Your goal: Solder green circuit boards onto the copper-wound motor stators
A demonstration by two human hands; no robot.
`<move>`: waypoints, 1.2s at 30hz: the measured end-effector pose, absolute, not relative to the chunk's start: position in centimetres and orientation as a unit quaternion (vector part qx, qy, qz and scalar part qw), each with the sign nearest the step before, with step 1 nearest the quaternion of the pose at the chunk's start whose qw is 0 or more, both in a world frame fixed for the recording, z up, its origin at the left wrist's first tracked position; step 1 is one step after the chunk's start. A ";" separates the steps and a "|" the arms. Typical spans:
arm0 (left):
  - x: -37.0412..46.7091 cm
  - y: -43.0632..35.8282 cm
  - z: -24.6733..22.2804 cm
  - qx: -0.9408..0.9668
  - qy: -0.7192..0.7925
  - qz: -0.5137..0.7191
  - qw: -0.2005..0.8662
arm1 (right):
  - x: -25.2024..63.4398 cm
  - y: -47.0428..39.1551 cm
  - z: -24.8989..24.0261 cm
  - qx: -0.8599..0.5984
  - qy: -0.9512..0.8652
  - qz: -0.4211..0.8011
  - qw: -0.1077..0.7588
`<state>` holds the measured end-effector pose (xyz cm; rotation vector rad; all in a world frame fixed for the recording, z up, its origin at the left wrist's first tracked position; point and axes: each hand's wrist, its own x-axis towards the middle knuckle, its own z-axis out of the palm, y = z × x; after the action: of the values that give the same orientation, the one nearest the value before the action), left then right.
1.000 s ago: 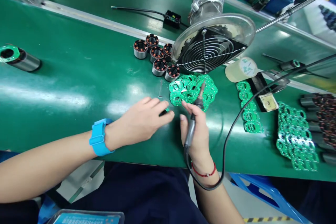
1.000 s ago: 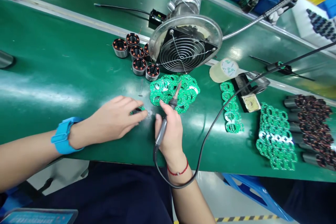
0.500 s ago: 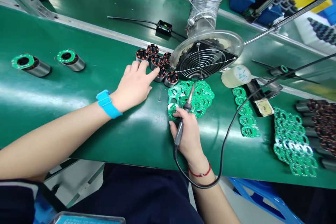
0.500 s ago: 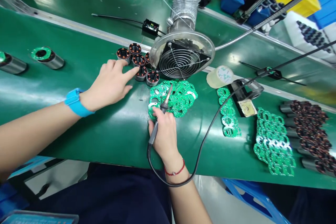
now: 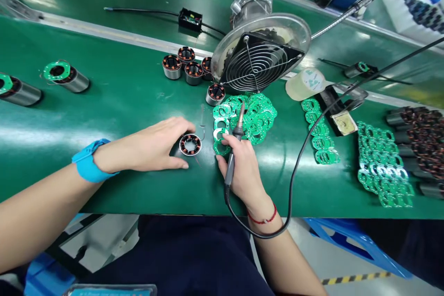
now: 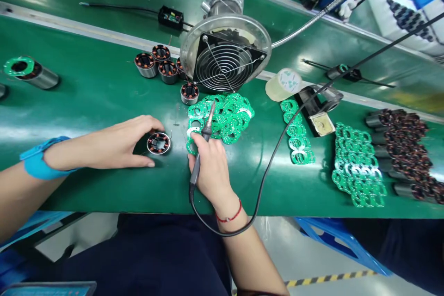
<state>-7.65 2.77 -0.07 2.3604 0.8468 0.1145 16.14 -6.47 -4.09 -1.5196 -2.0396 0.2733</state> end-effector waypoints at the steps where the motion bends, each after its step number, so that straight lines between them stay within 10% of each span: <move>1: -7.6 2.6 -0.4 0.891 0.318 0.046 0.321 | 16.1 -6.5 -4.1 -0.568 -0.766 0.099 0.286; 20: -5.4 -0.3 0.5 0.835 0.381 0.128 0.376 | 14.5 -6.9 -2.9 -0.550 -0.755 -0.029 0.357; 27: -5.5 0.0 -0.7 0.935 0.277 0.095 0.202 | 15.8 -8.3 -1.5 -0.597 -0.691 0.142 0.381; 36: -5.7 0.7 -0.7 0.885 0.319 0.119 0.317 | 17.2 -11.4 -3.2 -0.589 -0.569 0.179 0.546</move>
<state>-5.73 0.71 -0.72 2.3302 0.8392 0.3143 17.18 -11.37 -3.18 -1.3964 -1.3487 0.4236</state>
